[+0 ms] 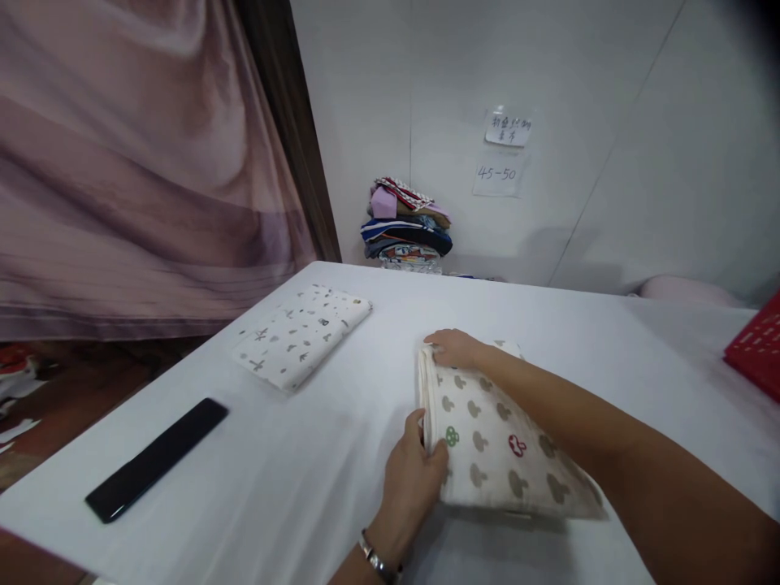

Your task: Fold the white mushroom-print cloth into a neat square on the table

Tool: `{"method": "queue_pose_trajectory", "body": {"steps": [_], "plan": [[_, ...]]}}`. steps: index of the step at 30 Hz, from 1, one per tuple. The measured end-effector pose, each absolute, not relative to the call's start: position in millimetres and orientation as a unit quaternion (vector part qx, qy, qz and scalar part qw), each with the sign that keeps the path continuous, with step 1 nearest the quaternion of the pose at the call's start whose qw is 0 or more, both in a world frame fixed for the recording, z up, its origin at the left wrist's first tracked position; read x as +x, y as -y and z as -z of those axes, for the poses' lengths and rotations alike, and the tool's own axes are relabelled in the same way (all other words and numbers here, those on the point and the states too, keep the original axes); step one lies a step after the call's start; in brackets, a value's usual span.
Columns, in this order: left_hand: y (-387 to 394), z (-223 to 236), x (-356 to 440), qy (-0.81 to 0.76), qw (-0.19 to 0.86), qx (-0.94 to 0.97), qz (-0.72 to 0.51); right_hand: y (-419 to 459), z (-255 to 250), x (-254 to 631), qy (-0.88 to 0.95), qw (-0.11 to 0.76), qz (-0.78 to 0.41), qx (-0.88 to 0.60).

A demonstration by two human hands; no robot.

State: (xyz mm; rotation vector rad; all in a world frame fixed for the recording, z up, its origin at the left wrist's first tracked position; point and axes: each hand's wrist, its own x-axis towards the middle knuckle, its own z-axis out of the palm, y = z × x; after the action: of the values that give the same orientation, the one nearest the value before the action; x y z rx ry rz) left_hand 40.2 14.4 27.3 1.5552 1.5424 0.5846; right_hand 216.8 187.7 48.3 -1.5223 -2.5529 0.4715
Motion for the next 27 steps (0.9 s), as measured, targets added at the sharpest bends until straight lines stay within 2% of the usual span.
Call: {"method": "queue_pose_trajectory", "body": {"steps": [5, 12, 20, 24, 27], "plan": [[-14.4, -27.6, 41.2, -0.619, 0.399, 0.644, -0.207, -154.2, -41.9, 216.3, 0.862, 0.141, -0.063, -0.483], [-15.4, -27.5, 43.6, -0.642, 0.320, 0.679, -0.156, -146.6, -14.6, 205.8, 0.864, 0.077, -0.080, -0.492], [-14.3, -32.7, 42.2, -0.635, 0.292, 0.702, -0.137, -136.5, -34.7, 201.3, 0.847, 0.065, -0.090, -0.519], [-16.1, -29.8, 39.6, -0.635, 0.283, 0.707, -0.132, -104.7, -50.9, 222.5, 0.810, 0.108, -0.084, -0.571], [-17.8, -28.4, 38.0, -0.628, 0.288, 0.710, -0.140, -72.5, -54.0, 258.7, 0.752, 0.193, -0.088, -0.624]]}}
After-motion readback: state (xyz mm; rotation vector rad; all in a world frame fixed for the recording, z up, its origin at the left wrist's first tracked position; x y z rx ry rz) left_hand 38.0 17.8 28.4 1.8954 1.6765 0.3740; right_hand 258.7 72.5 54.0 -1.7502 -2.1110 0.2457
